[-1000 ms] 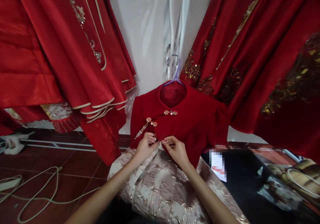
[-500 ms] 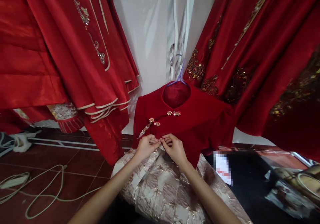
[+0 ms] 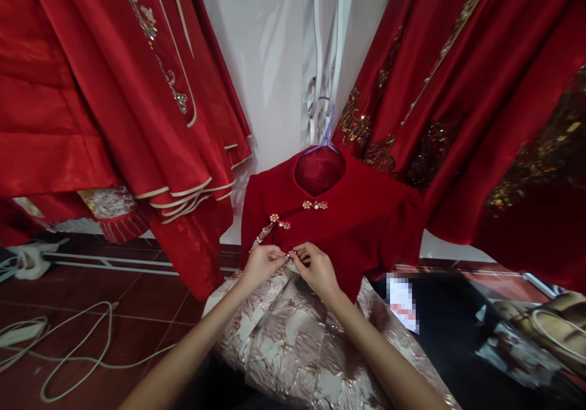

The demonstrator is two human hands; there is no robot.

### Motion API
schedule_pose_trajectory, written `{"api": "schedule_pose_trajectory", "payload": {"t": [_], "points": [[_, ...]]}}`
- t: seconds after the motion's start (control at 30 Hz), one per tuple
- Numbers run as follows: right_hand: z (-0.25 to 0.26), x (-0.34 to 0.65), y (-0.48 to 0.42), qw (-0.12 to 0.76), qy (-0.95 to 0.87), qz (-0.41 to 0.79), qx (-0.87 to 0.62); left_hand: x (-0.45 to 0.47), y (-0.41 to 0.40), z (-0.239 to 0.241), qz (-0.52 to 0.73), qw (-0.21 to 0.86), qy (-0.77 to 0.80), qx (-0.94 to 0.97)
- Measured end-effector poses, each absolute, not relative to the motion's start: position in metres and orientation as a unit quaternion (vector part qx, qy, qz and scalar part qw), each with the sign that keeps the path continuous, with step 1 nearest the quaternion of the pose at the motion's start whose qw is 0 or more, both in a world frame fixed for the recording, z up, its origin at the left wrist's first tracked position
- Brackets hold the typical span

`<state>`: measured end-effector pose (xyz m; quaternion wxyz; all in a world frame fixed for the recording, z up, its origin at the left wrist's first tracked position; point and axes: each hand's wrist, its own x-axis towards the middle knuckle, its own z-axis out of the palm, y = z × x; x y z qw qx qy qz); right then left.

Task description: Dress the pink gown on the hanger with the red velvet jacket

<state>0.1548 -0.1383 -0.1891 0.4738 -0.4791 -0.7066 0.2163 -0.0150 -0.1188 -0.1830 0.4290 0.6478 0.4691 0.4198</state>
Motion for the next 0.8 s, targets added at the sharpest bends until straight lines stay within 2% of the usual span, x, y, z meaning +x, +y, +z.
{"api": "schedule_pose_trajectory", "payload": {"t": [0.27,0.4,0.5,0.63,0.8], "points": [[-0.181,0.161,-0.136,0.438,-0.736,0.201,-0.475,-0.022,-0.117,-0.184,0.401,0.402,0.458,0.684],[-0.182,0.157,-0.137,0.456,-0.717,0.201,-0.487,-0.021,-0.114,-0.189,0.408,0.417,0.451,0.676],[-0.184,0.16,-0.147,0.483,-0.683,0.24,-0.492,-0.02,-0.111,-0.188,0.444,0.438,0.462,0.631],[-0.177,0.178,-0.163,0.51,-0.627,0.305,-0.503,-0.027,-0.108,-0.173,0.456,0.386,0.477,0.645],[-0.157,0.19,-0.167,0.538,-0.575,0.392,-0.475,-0.041,-0.11,-0.153,0.347,0.351,0.484,0.723]]}}
